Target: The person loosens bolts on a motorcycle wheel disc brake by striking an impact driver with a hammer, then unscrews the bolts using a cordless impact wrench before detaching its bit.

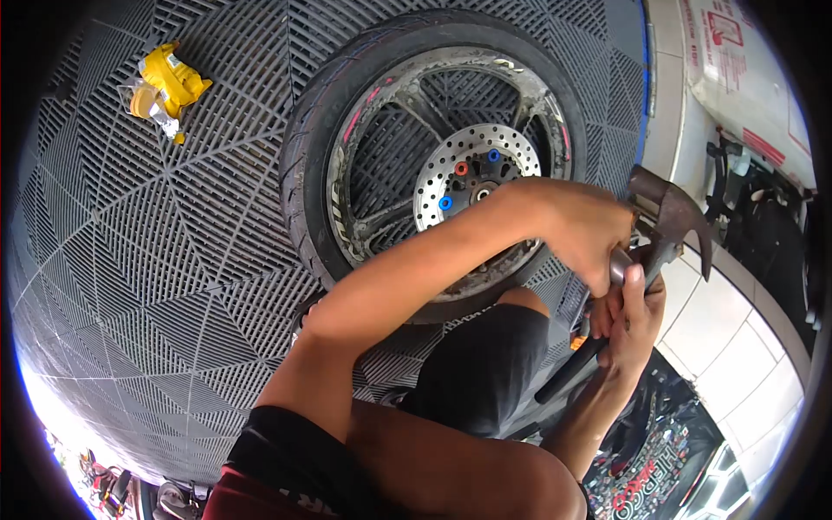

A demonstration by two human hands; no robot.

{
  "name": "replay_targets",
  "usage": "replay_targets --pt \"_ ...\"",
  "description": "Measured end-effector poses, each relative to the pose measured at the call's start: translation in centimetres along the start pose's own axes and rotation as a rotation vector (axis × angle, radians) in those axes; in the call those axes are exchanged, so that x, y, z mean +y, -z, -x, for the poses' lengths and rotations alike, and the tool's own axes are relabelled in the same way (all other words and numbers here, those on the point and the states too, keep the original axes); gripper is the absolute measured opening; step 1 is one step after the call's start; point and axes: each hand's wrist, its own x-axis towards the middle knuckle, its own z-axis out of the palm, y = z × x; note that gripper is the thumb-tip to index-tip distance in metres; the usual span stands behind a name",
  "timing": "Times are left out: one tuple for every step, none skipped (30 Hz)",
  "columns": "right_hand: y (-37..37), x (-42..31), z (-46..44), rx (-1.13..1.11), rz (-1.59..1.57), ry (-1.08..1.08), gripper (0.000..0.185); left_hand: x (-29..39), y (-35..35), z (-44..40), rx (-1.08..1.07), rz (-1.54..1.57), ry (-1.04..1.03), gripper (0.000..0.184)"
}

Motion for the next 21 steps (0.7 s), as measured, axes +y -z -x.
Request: replay_targets --pt "0.0 0.0 0.0 -0.016 -0.012 -0.008 0.042 -0.4 -0.1 -0.9 -0.082 0.013 0.033 0.023" --pt "0.1 -0.1 -0.1 -0.034 -0.024 -0.015 0.045 -1.0 -0.2 -1.5 -0.162 0.024 0.066 0.023" --pt "0.1 0.0 -0.2 -0.05 -0.038 -0.025 0.048 -0.8 0.0 -0.8 -0.041 -0.052 -0.02 0.023" --pt "0.1 0.1 -0.3 -0.053 -0.04 -0.023 0.049 -1.1 -0.3 -0.6 0.037 -0.08 -0.014 0.023" --pt "0.1 0.3 -0.4 -0.05 -0.041 -0.021 0.05 -1.3 -1.0 -0.5 0.11 -0.106 -0.011 0.023" --pt "0.2 0.3 -0.4 -0.049 -0.036 -0.019 0.052 -1.4 -1.4 -0.4 0.188 -0.13 -0.009 0.023" --pt "0.0 0.1 -0.6 -0.044 -0.022 -0.013 0.052 -1.4 -1.6 -0.3 0.25 -0.144 -0.014 0.023" --pt "-0.4 0.0 -0.7 -0.03 -0.008 0.002 0.052 -1.4 -1.6 -0.2 0.279 -0.154 -0.005 0.023" --pt "-0.2 -0.3 -0.7 -0.005 0.008 0.018 0.053 -1.3 -1.7 -0.3 0.301 -0.161 -0.005 0.023" --pt "0.5 -0.1 -0.8 -0.093 0.127 0.085 0.047 -1.2 -1.8 -0.3 0.324 -0.167 -0.007 0.023" --pt "0.7 -0.9 -0.3 -0.027 0.086 0.086 0.045 -1.4 -1.9 -0.3 0.316 -0.19 -0.011 0.024" --pt "0.5 -1.7 0.1 0.033 0.04 0.092 0.043 -1.6 -2.1 -0.4 0.363 -0.206 -0.053 0.024" --pt "1.5 -1.7 0.6 0.07 0.027 0.17 0.043 -1.8 -2.4 -0.4 0.408 -0.221 -0.09 0.024" --pt "2.6 -1.7 1.6 0.105 0.016 0.242 0.043 -2.0 -2.8 -0.3 0.454 -0.231 -0.124 0.025" --pt "3.4 -2.5 2.6 0.11 0.074 0.283 0.045 -2.1 -2.8 -0.4 0.443 -0.23 -0.123 0.024" --pt "4.0 -3.1 3.7 0.026 0.092 0.383 0.035 -2.1 -2.9 -0.5 0.443 -0.232 -0.123 0.023" --pt "4.6 -3.7 4.9 0.076 -0.019 0.416 0.034 -2.2 -3.0 -0.5 0.445 -0.234 -0.12 0.023" --pt "5.3 -4.3 6.1 0.122 -0.129 0.455 0.033 -2.2 -3.1 -0.5 0.453 -0.237 -0.113 0.022" --pt "5.6 -5.1 7.2 0.166 -0.234 0.5 0.031 -2.2 -3.2 -0.6 0.476 -0.204 -0.112 0.021" --pt "5.3 -6.4 7.8 -0.053 -0.249 0.614 0.032 -2.1 -3.1 -0.6 0.467 -0.208 -0.114 0.021" --pt "5.2 -5.7 8.3 -0.011 -0.043 0.549 0.03 -2.1 -3.0 -0.6 0.455 -0.21 -0.114 0.021"
